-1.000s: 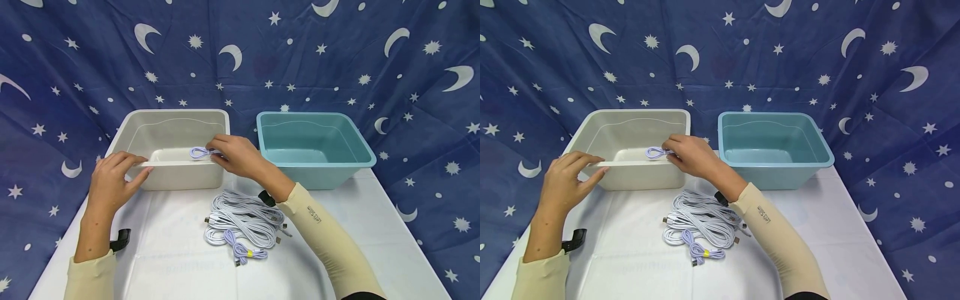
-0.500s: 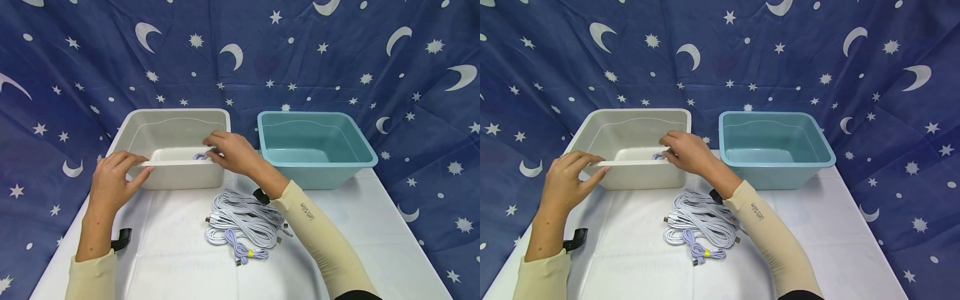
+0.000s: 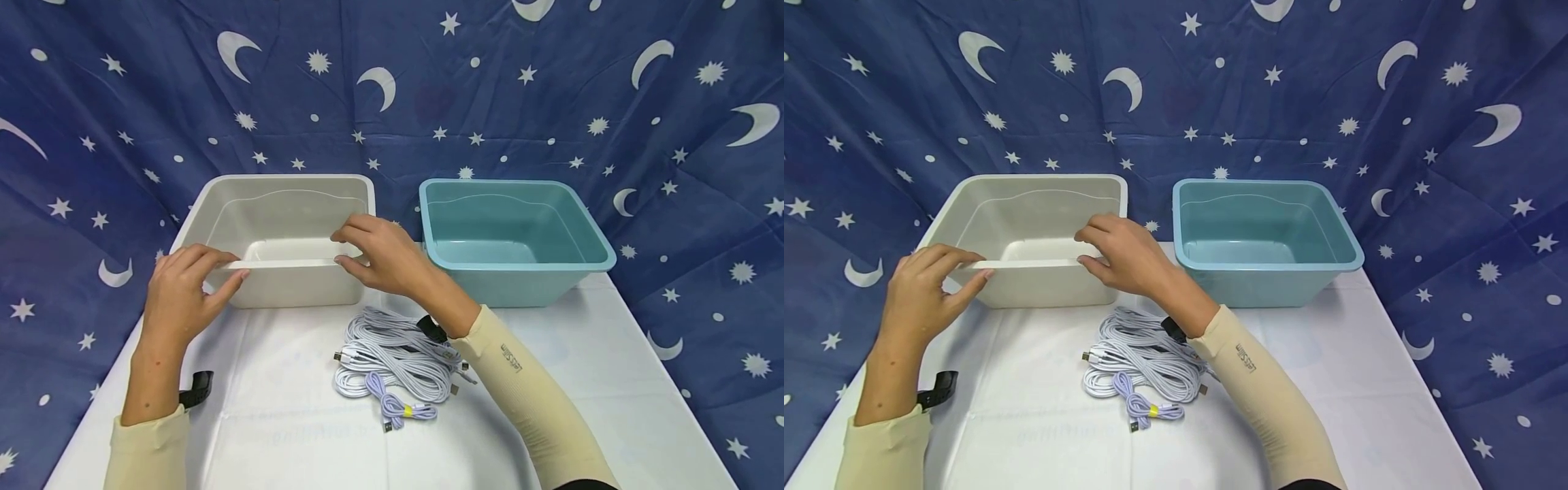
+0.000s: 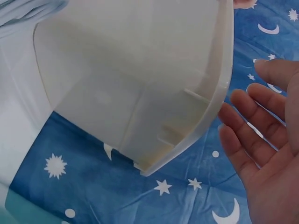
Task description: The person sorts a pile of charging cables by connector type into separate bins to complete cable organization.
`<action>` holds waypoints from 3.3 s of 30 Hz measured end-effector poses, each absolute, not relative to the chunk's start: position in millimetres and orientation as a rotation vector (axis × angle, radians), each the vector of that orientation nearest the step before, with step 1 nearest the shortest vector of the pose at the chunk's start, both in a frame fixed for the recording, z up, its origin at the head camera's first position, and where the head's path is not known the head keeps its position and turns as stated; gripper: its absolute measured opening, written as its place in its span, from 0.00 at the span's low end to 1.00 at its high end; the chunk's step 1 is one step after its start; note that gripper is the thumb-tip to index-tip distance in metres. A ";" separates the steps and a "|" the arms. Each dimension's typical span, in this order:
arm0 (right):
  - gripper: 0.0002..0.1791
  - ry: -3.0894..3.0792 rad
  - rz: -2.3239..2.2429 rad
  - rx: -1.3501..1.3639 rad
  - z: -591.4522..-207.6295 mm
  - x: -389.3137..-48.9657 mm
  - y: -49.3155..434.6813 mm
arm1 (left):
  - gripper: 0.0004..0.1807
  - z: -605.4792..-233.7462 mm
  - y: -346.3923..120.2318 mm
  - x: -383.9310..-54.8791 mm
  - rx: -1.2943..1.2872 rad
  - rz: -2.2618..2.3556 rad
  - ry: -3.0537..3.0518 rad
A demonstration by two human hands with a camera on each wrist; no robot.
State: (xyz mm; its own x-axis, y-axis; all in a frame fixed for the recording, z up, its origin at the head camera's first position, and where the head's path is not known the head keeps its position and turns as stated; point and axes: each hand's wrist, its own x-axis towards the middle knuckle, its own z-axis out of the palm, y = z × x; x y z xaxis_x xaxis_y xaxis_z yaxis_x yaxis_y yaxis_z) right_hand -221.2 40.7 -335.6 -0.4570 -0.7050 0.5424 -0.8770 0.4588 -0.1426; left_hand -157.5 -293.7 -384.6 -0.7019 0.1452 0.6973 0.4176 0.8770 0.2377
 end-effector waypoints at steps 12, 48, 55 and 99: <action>0.14 -2.229 0.592 1.340 -335.8 -199.1 57.1 | 0.16 -383.0 -294.6 -158.7 -0.412 -0.495 -2.325; 0.17 -2.265 0.586 1.389 -378.6 -139.8 98.8 | 0.15 -385.4 -295.5 -157.7 -0.401 -0.517 -2.348; 0.17 -2.263 0.569 1.392 -389.2 -131.1 105.0 | 0.15 -386.1 -295.8 -157.3 -0.409 -0.517 -2.326; 0.23 -2.456 0.511 1.584 -447.8 -79.1 117.1 | 0.16 -386.1 -296.1 -156.2 -0.464 -0.519 -2.337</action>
State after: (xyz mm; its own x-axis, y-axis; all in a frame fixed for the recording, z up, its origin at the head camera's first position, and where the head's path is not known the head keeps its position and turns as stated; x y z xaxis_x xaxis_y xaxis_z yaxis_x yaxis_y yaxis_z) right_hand -79.1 117.1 -447.8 -0.4187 -0.8473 0.3266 -0.9073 0.3751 -0.1901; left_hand -156.2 -296.1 -386.1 -0.6991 0.1841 0.6910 0.4593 0.8562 0.2365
